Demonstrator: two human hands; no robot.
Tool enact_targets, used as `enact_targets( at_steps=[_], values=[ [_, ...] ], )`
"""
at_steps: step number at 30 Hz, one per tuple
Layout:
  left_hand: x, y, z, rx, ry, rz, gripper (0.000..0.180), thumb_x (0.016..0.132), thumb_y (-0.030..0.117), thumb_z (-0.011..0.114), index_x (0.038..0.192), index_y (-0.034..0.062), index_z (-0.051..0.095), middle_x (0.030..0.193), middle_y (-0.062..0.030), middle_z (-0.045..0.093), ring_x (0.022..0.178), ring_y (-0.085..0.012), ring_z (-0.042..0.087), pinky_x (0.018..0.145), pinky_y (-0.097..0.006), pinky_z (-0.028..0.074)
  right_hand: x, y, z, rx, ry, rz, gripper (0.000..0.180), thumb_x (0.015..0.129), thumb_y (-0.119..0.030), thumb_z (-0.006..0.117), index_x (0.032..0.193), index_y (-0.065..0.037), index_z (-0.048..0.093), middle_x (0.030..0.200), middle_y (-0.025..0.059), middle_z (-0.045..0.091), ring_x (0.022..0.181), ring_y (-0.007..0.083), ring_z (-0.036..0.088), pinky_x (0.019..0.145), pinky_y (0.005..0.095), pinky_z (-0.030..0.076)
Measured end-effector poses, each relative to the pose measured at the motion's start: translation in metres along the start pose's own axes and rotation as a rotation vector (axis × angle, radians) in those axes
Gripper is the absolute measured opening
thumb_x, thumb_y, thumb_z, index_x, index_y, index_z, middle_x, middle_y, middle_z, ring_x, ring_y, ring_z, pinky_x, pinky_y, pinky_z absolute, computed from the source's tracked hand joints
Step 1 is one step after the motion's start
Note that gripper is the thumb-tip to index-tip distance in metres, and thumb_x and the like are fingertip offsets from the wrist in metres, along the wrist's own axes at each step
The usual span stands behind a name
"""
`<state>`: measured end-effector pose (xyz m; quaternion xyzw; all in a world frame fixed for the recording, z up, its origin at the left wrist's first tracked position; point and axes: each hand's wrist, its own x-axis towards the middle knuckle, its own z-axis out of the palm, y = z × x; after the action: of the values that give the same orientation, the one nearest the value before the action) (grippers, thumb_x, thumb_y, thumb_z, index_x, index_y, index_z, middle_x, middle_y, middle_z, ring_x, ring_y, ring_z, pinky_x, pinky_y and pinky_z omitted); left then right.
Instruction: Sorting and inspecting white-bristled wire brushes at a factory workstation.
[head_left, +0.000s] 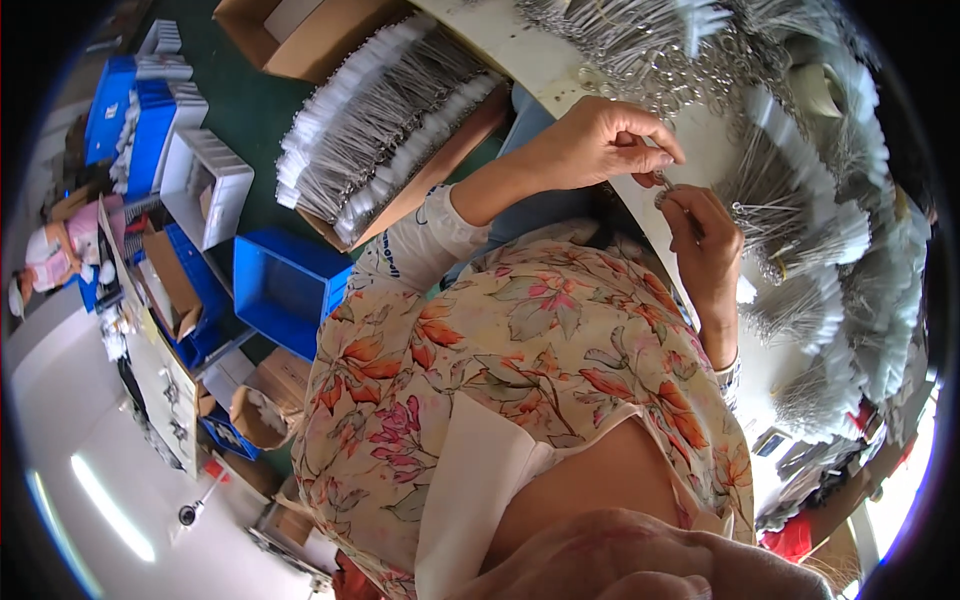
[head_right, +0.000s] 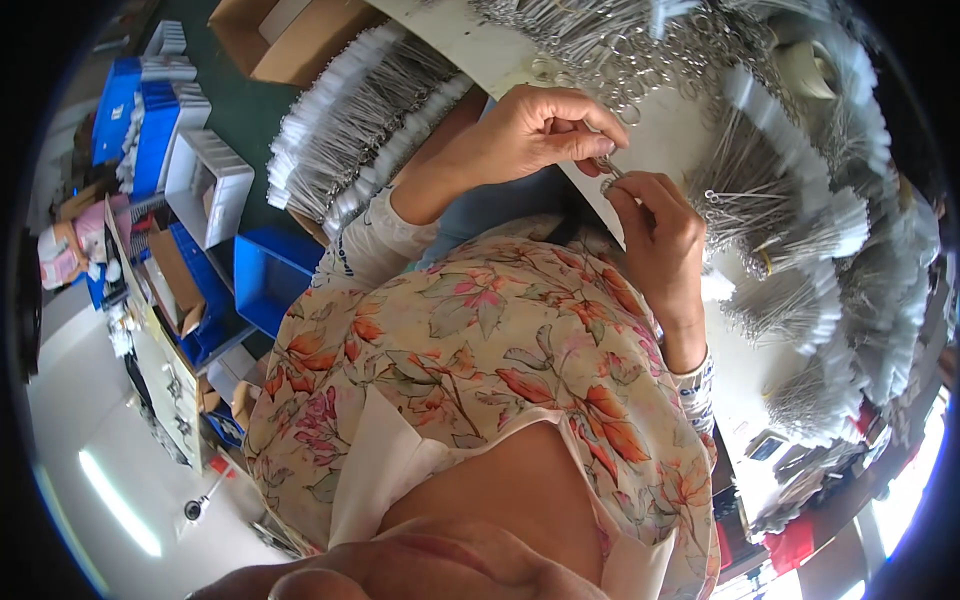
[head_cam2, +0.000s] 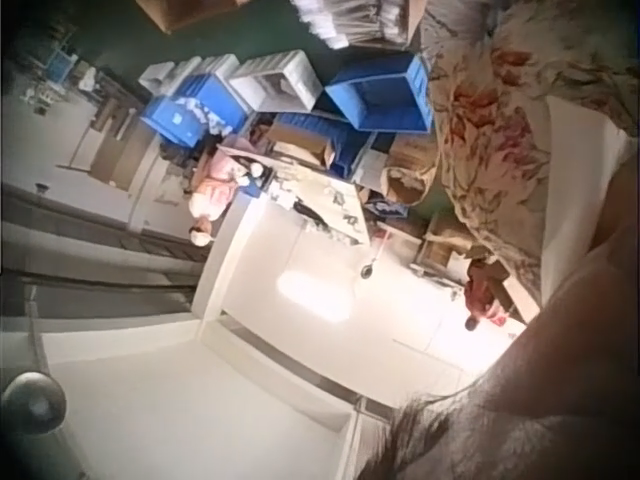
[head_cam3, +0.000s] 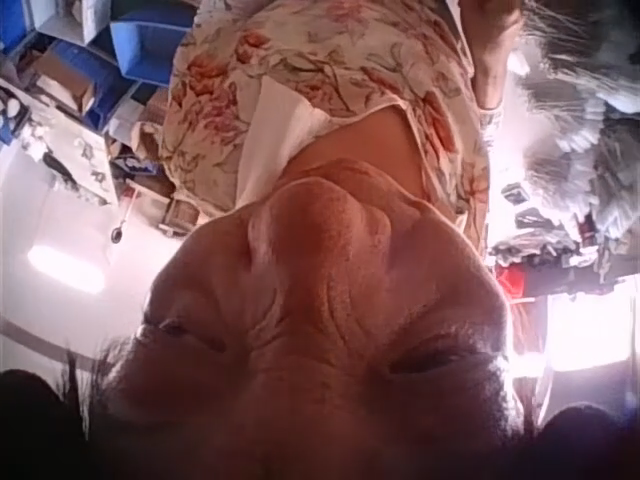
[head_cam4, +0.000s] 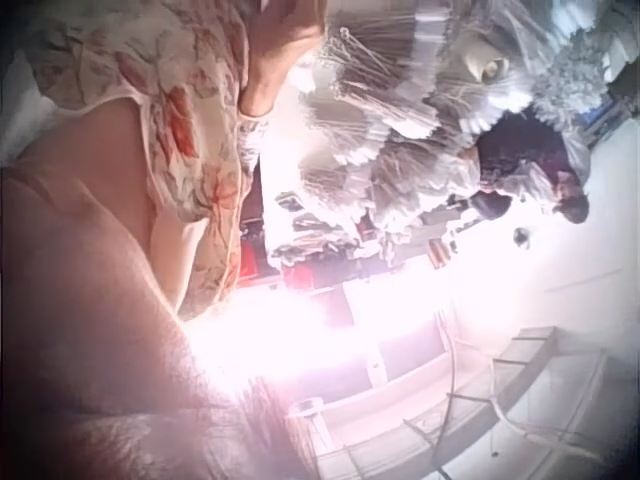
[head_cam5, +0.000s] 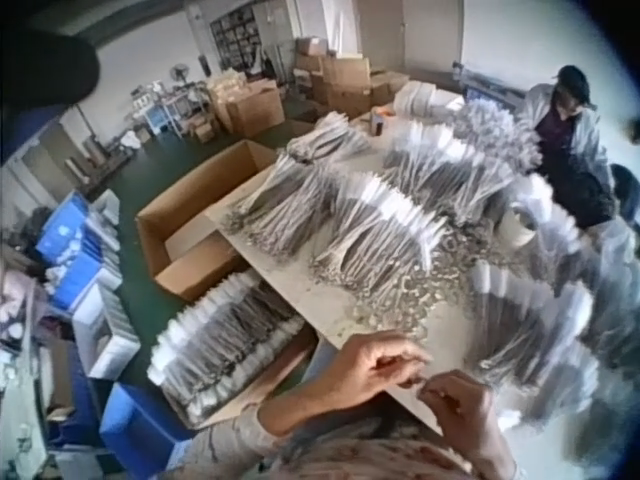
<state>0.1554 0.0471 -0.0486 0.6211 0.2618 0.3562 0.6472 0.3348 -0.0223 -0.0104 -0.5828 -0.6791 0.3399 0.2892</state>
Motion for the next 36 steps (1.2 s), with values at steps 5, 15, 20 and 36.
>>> enact_targets(
  at_steps=[5, 15, 20, 36],
  values=[
    [-0.007, 0.013, -0.013, 0.071, -0.059, 0.073, 0.015, 0.086, 0.002, 0.055, 0.098, -0.0009, 0.062, 0.098, -0.0072, 0.06, 0.083, -0.0122, 0.061, 0.073, -0.025, 0.056, 0.002, -0.005, -0.003, 0.173, -0.08, 0.082, 0.006, 0.081, -0.001, 0.059, 0.086, 0.002, 0.06, 0.082, 0.0047, 0.061, 0.057, 0.0071, 0.05, 0.051, 0.0209, 0.04],
    [0.002, 0.028, -0.013, 0.053, -0.045, 0.151, 0.027, 0.079, -0.008, 0.052, 0.104, -0.0027, 0.06, 0.101, -0.0107, 0.06, 0.087, -0.0149, 0.061, 0.075, -0.024, 0.051, 0.005, -0.004, -0.008, 0.431, -0.13, 0.222, 0.01, 0.083, -0.006, 0.057, 0.089, 0.001, 0.062, 0.08, 0.004, 0.06, 0.059, 0.0067, 0.053, 0.05, 0.0211, 0.042],
    [0.0, 0.055, -0.003, -0.05, 0.061, 0.186, 0.032, 0.076, -0.01, 0.056, 0.107, -0.0082, 0.056, 0.099, -0.0142, 0.061, 0.089, -0.0157, 0.061, 0.079, -0.025, 0.05, 0.019, -0.02, -0.033, 0.807, -0.195, 0.148, 0.015, 0.086, -0.013, 0.059, 0.091, 0.001, 0.063, 0.072, 0.0023, 0.058, 0.055, 0.0064, 0.05, 0.049, 0.02, 0.04],
    [0.028, 0.11, -0.002, 0.539, 0.25, 0.595, 0.03, 0.069, -0.01, 0.063, 0.099, -0.0022, 0.064, 0.093, -0.0122, 0.064, 0.077, -0.0145, 0.064, 0.066, -0.023, 0.055, 0.056, -0.059, -0.062, 0.713, -0.146, -0.022, 0.015, 0.082, -0.012, 0.065, 0.092, -0.001, 0.061, 0.068, -0.0012, 0.058, 0.056, 0.0021, 0.051, 0.044, 0.0156, 0.035]
  ],
)
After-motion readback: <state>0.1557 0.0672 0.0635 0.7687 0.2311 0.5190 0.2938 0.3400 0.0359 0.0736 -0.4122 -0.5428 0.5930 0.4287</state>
